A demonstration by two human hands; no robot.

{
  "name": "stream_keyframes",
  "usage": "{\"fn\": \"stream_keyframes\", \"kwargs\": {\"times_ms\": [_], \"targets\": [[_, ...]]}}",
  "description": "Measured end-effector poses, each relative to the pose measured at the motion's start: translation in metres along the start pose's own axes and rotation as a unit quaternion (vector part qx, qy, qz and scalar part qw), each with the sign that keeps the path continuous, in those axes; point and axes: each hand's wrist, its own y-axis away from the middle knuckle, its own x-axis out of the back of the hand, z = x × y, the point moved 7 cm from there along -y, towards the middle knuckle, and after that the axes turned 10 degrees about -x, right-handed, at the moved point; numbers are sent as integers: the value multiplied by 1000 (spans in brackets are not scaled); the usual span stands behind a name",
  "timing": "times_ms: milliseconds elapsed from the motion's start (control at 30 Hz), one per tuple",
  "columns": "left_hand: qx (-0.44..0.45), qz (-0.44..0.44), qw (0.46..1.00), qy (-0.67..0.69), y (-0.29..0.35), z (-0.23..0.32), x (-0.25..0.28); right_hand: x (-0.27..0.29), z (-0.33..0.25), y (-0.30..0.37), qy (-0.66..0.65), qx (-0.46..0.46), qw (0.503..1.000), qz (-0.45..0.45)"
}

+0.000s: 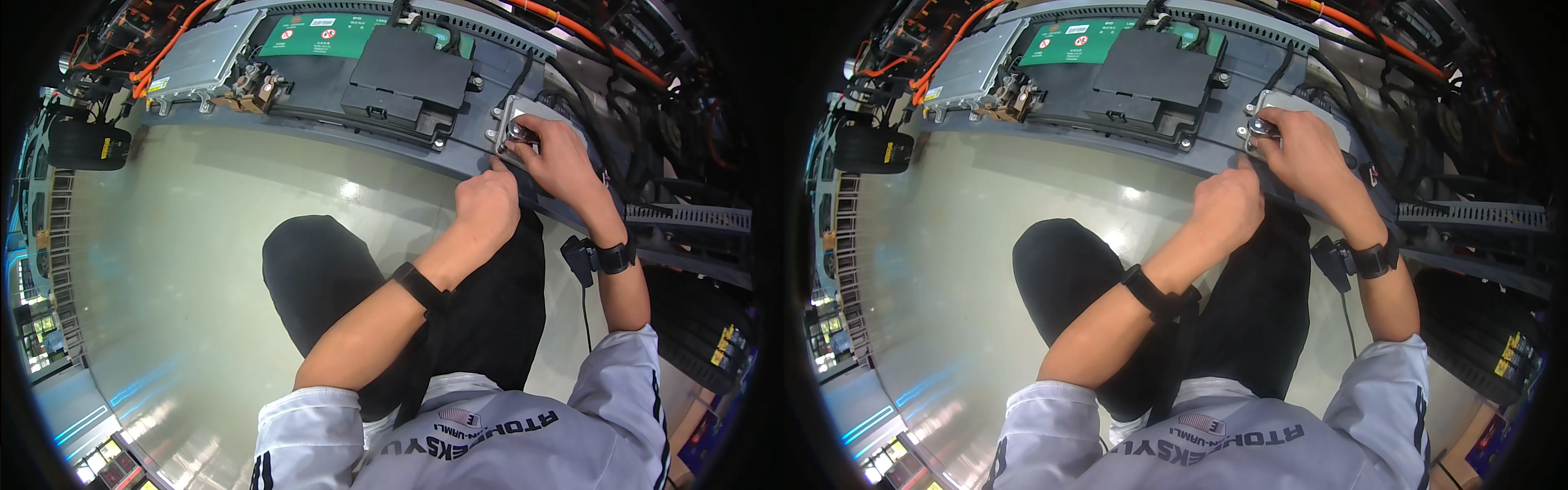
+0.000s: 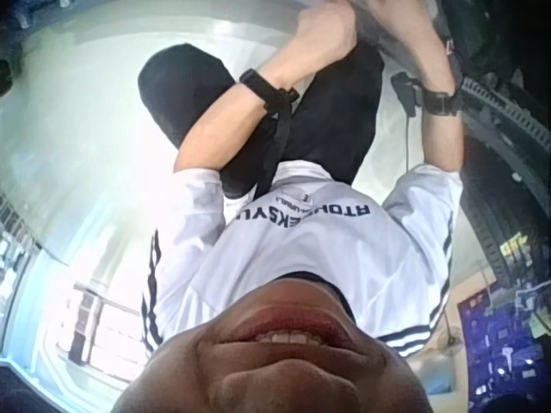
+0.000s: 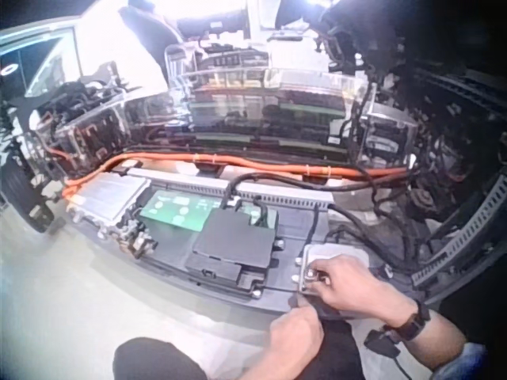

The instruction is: The person works on the undercarriage of an electric vehicle, using a ratchet and socket to tighten bolts on a metal component. They retrieve tools from a green toolbox, walk to the vehicle, and perform the tightening operation while kneeling.

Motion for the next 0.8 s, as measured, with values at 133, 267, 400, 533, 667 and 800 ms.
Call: {"fn": "stream_keyframes", "kwargs": {"times_ms": [133,267,400,533,667,800], "targets": [[-3,46,999,17,-4,-14,4,7,-9,3,64,122,990,14],[-134,204,966,82,-13,-14,30,17,-11,4,133,164,977,17],[-194,194,940,202,-33,-23,31,12,-7,5,116,133,983,41],[-189,105,932,290,-54,-31,16,8,-9,2,144,1,989,43],[-252,124,932,229,-56,-27,22,7,-15,6,167,-48,980,95],[-233,79,930,274,-62,-27,15,1,-16,10,214,-89,970,73]]}}
